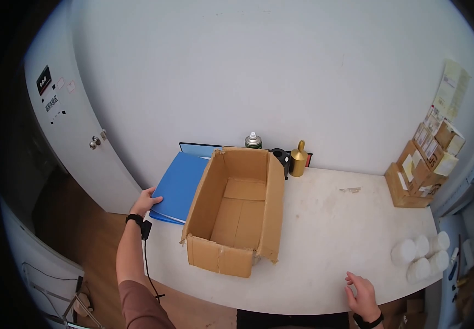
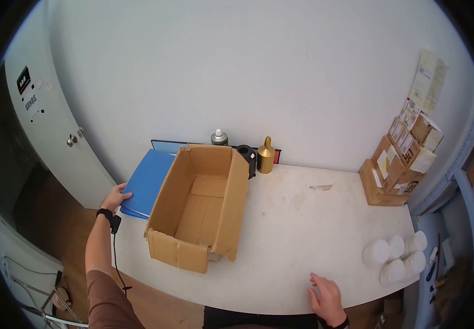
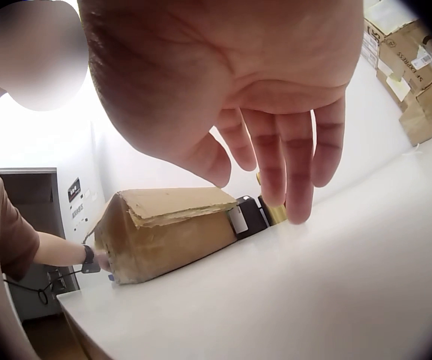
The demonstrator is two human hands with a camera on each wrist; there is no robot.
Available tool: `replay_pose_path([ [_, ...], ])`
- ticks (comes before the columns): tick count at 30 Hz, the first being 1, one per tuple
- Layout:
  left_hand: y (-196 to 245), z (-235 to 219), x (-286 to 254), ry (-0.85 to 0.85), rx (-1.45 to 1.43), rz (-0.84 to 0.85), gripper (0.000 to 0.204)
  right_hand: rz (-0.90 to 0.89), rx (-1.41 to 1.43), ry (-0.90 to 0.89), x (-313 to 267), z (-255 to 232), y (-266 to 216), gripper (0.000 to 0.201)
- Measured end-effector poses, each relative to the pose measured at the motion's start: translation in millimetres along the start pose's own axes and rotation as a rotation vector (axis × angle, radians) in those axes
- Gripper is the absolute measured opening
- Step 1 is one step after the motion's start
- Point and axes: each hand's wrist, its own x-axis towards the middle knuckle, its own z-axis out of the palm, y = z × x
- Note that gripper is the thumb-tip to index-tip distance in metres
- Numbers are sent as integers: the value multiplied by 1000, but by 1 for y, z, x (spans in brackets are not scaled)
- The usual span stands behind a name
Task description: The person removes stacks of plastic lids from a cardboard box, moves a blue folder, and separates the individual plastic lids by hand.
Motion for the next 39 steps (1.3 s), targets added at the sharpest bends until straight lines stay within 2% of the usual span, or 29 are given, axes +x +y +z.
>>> replay_pose_path([
  [1,4,2,4,-12,148,37,54,9,-1,-1,4,2,-1,50],
  [3,10,8,6,-6,174,1,57,-4,-7,-18,11,3,-5,51],
  [5,-6,10,14,199,394,34,54,0,-14,-20,18,2,-8,51],
  [6,-10,12,15,193,396,38,54,-8,-18,-22,21,2,-8,51],
  [8,-18,17,13,359,461,54,51,-11,-33,-16,27,1,-4,51],
  [9,-21,19,12,353,465,57,51,-18,-47,-15,29,0,-2,51],
  [11,-28,23,13,480,405,77,44,-18,-62,-8,35,-4,0,51],
  [12,-31,25,11,473,408,80,44,-28,-82,-1,38,-8,1,50],
  [14,-5,44,-6,612,741,-70,41,-36,-83,24,40,-15,5,50],
  [15,-18,40,3,604,746,-58,41,-53,-83,45,41,-17,7,49],
  [16,-49,26,18,609,587,-71,42,-44,-82,52,42,-20,10,49],
  [18,-59,23,20,623,326,-101,45,-57,-97,57,43,-25,16,48],
  [22,-69,10,-3,665,328,-14,49,-56,-124,54,45,-40,31,46],
  [23,-70,5,-10,696,357,58,48,-59,-141,61,47,-44,37,42],
  [25,-50,4,-44,763,371,243,47,-45,-164,54,50,-49,49,38],
  [27,4,28,-99,807,301,440,45,-69,-293,32,57,-51,62,28],
  [28,35,48,-130,814,248,523,45,-60,-298,15,61,-48,71,28],
  [30,97,102,-195,820,228,784,42,-158,-301,68,72,-39,92,20],
  [31,116,128,-219,829,221,767,42,-167,-307,52,78,-33,100,20],
  [33,141,181,-268,664,243,1104,40,-181,-257,81,90,-22,112,15],
  [35,167,246,-314,428,261,1300,36,-211,-272,65,99,-13,119,12],
  [37,184,294,-332,25,425,1467,28,-239,-283,44,105,-5,121,10],
  [39,192,360,-330,-135,433,1613,21,-236,-286,72,108,-1,122,8],
])
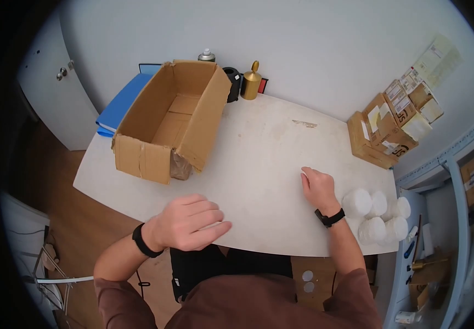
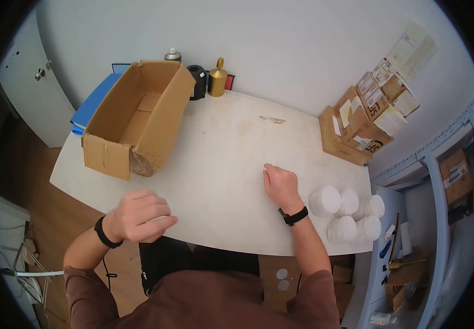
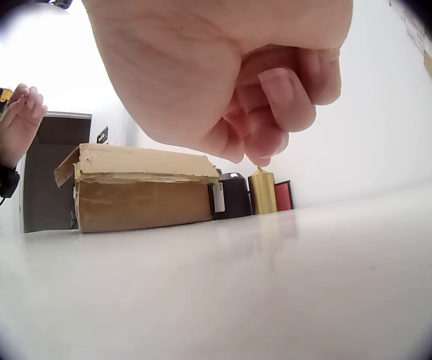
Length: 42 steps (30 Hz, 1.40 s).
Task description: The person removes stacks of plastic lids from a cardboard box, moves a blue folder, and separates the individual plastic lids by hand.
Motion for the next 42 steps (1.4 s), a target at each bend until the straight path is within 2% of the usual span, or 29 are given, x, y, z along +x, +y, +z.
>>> replay_pose_path([
  [2,-8,51,-1,-114,-58,58,18,-6,15,-6,0,4,0,8],
  [7,-65,144,8,-195,-108,-37,12,109,74,53,-3,5,-7,7],
  [10,-80,176,7,-230,-102,-95,10,194,163,34,-2,5,-9,6],
  [12,-88,187,7,-254,-110,-135,10,314,235,-9,0,5,-11,5],
  [15,-94,195,9,-289,-121,-210,9,345,268,-12,1,6,-11,5],
  [17,-92,195,11,-226,-261,-404,15,350,282,-13,-3,5,-10,5],
  [20,-89,191,9,-355,-294,-492,21,351,313,-34,-5,3,-11,4],
  [26,-89,188,12,-458,-240,-529,22,374,385,-74,-4,-4,-15,3],
  [32,-89,183,20,-565,-222,-554,26,273,407,-84,-7,-1,-12,4],
  [42,-90,184,16,-552,-201,-539,23,240,418,-161,-9,0,-9,6],
])
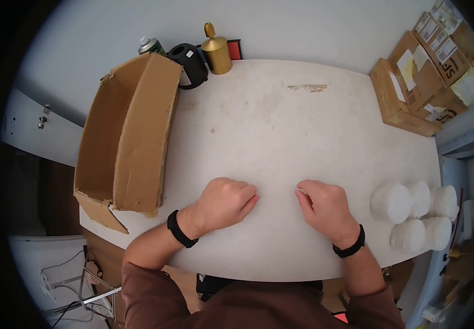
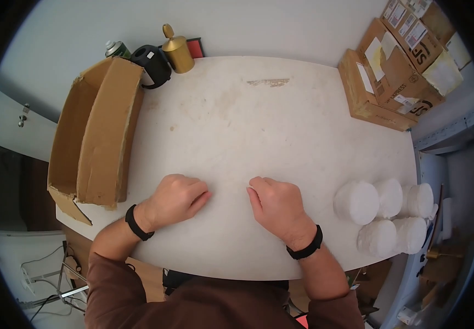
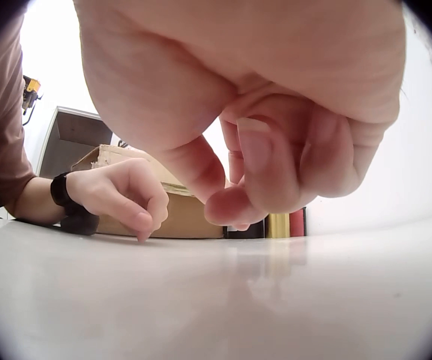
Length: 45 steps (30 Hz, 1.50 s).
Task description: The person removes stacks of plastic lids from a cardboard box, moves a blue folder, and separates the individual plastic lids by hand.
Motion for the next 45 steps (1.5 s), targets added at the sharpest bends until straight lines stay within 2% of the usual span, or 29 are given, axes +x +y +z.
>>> replay_pose_path([
  [2,0,0,-1,-39,-1,-19,13,-5,1,6,-2,0,-1,6],
  [5,0,1,0,-31,-6,-27,10,4,-35,-8,0,-6,2,6],
  [10,3,-2,-2,-34,-13,-26,12,50,-82,9,-1,-7,1,8],
  [26,-7,9,-4,-15,-29,-10,18,25,-195,-9,-3,-3,1,11],
  [27,-7,9,-2,-16,-35,15,18,-1,-198,-17,-3,-2,2,11],
  [29,-2,6,-2,-47,-20,-50,17,-37,-189,-13,-5,-2,2,12],
  [33,1,2,-1,-55,-33,-6,17,-63,-180,-8,-5,0,5,15],
  [36,6,-2,-1,-83,-52,-47,16,-62,-176,-13,-6,0,6,17],
  [39,6,-2,0,-82,-76,-55,15,-52,-223,-30,-8,-1,6,7],
  [45,8,-3,1,-72,-107,-66,14,-33,-224,-59,-9,1,10,7],
])
